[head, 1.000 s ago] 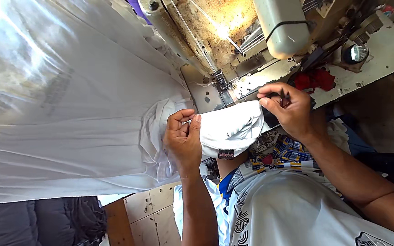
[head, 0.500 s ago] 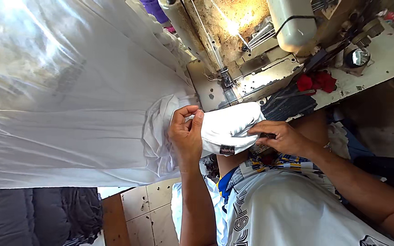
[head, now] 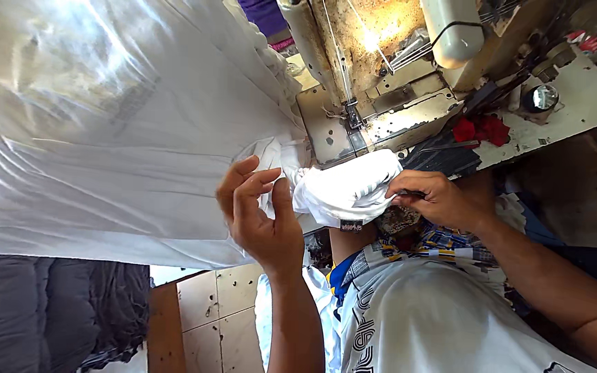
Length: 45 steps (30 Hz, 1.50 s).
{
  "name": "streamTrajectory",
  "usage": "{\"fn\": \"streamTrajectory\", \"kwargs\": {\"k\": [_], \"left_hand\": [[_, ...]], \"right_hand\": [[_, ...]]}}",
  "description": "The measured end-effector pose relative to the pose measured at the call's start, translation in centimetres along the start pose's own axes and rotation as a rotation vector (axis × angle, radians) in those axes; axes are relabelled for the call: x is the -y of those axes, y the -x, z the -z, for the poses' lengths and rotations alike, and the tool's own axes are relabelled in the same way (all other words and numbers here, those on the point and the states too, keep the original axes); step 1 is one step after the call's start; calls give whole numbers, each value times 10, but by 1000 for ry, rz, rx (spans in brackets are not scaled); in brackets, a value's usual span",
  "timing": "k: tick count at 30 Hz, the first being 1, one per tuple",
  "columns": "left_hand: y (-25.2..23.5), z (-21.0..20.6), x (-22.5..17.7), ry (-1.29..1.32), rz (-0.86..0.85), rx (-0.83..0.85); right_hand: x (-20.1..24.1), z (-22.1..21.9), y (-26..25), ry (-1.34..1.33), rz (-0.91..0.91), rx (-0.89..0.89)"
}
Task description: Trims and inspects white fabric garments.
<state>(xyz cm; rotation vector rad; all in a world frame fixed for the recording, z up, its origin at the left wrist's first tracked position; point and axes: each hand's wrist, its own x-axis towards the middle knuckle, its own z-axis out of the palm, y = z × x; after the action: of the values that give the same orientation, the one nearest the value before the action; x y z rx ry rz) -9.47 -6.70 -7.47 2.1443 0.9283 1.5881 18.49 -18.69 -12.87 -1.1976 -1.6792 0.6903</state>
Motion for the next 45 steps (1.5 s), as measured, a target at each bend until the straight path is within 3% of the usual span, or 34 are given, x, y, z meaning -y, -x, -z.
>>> {"fn": "streamTrajectory", "kwargs": {"k": [2, 5, 7, 10, 14, 20, 29, 35, 38, 41, 45], "left_hand": [[2, 6, -10, 78, -70, 13], [12, 8, -18, 203, -100, 300], [19, 0, -23, 133, -130, 515], [32, -8, -21, -10, -191, 666], [26, 5, -19, -47, -225, 690], [-25, 75, -37, -69, -149, 590], [-71, 148, -24, -80, -114, 590], [-86, 187, -42, -276, -122, 666], [-91, 195, -63, -346, -140, 607], [-96, 177, -94, -344, -166, 546], [-100, 150, -121, -278, -192, 521]], "right_hand": [[5, 2, -3, -7, 13, 5], [11, 3, -6, -15, 52, 14], [17, 4, -8, -2, 96, 31], [33, 8, -13, 33, 135, 66], [57, 16, -19, 95, 151, 118], [96, 34, -40, 197, 220, 183], [107, 56, -82, 115, 191, 269], [149, 55, -89, 297, 411, 192], [166, 51, -100, 367, 477, 113], [182, 29, -112, 391, 478, 93], [196, -23, -106, -5, 304, 287]]}}
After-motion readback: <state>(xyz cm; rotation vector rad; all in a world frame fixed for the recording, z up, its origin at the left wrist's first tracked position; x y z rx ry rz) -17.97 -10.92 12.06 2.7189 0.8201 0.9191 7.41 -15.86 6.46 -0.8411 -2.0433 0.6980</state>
